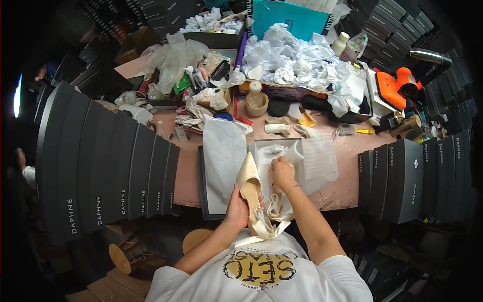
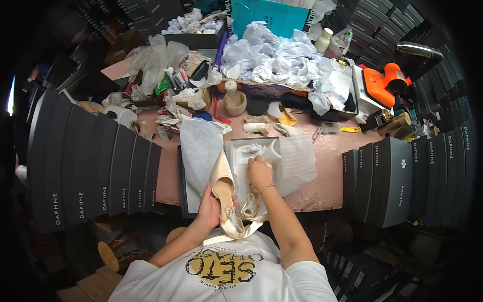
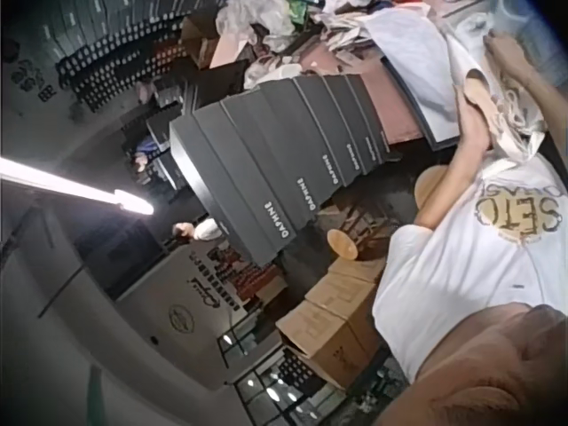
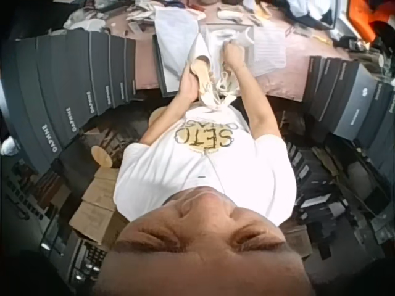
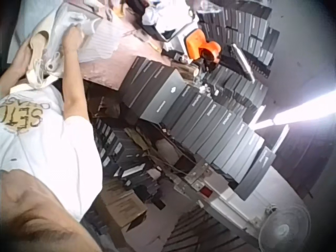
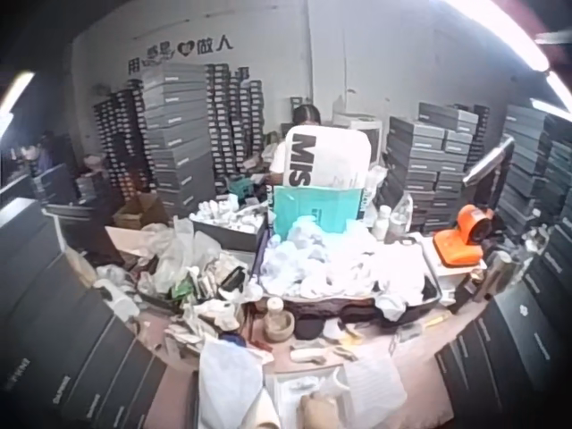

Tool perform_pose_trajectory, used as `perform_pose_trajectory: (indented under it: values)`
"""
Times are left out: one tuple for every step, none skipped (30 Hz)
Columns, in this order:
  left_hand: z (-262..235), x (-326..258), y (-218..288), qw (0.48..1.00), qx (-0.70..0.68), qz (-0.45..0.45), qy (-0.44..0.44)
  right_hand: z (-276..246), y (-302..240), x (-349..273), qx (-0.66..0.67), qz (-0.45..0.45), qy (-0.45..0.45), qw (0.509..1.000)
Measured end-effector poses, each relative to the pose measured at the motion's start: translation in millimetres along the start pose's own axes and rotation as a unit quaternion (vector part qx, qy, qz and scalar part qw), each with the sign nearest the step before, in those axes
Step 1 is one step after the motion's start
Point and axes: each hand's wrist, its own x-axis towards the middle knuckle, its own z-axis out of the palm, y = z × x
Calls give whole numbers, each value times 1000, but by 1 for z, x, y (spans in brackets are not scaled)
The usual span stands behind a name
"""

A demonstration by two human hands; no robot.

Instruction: Packaging high-heeled shoes into boxes using tissue paper and protective sleeves.

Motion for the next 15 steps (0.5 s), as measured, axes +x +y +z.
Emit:
perform_pose_trajectory:
  values:
    - [-2,0,4,1000,-4,13,4,-6,3,-4,28,-10,10,999]
    - [-5,1,8,1000,-11,25,9,-12,-1,-9,56,-20,18,998]
    - [-9,3,10,999,-22,35,11,-30,-16,-18,104,-17,17,994]
    - [-14,7,11,999,-23,45,18,-52,-30,-30,147,-14,14,989]
    - [-13,7,10,999,-26,42,20,-67,-44,-44,175,-47,8,983]
    - [-8,5,12,999,-26,37,20,-76,-62,-57,204,-76,5,976]
    - [0,5,13,999,-23,33,13,-80,-76,-66,162,-141,16,977]
    - [9,5,8,998,-21,63,6,-77,-86,-75,139,-178,-3,974]
    - [14,4,7,998,-14,59,-7,-66,-93,-79,157,-185,-23,970]
    - [15,2,5,998,-7,54,-19,-63,-95,-84,154,-175,-33,972]
    - [12,-1,5,998,-1,53,-28,-63,-98,-85,154,-168,-44,973]
    - [5,-1,5,998,-19,35,-46,-63,-99,-81,170,-159,-40,972]
    - [5,-2,2,998,1,31,-47,-61,-97,-72,186,-149,-36,971]
    - [7,-5,-3,998,17,26,-49,-59,-94,-67,198,-139,-35,970]
    - [14,-7,-3,998,35,22,-52,-55,-90,-61,229,-145,-24,962]
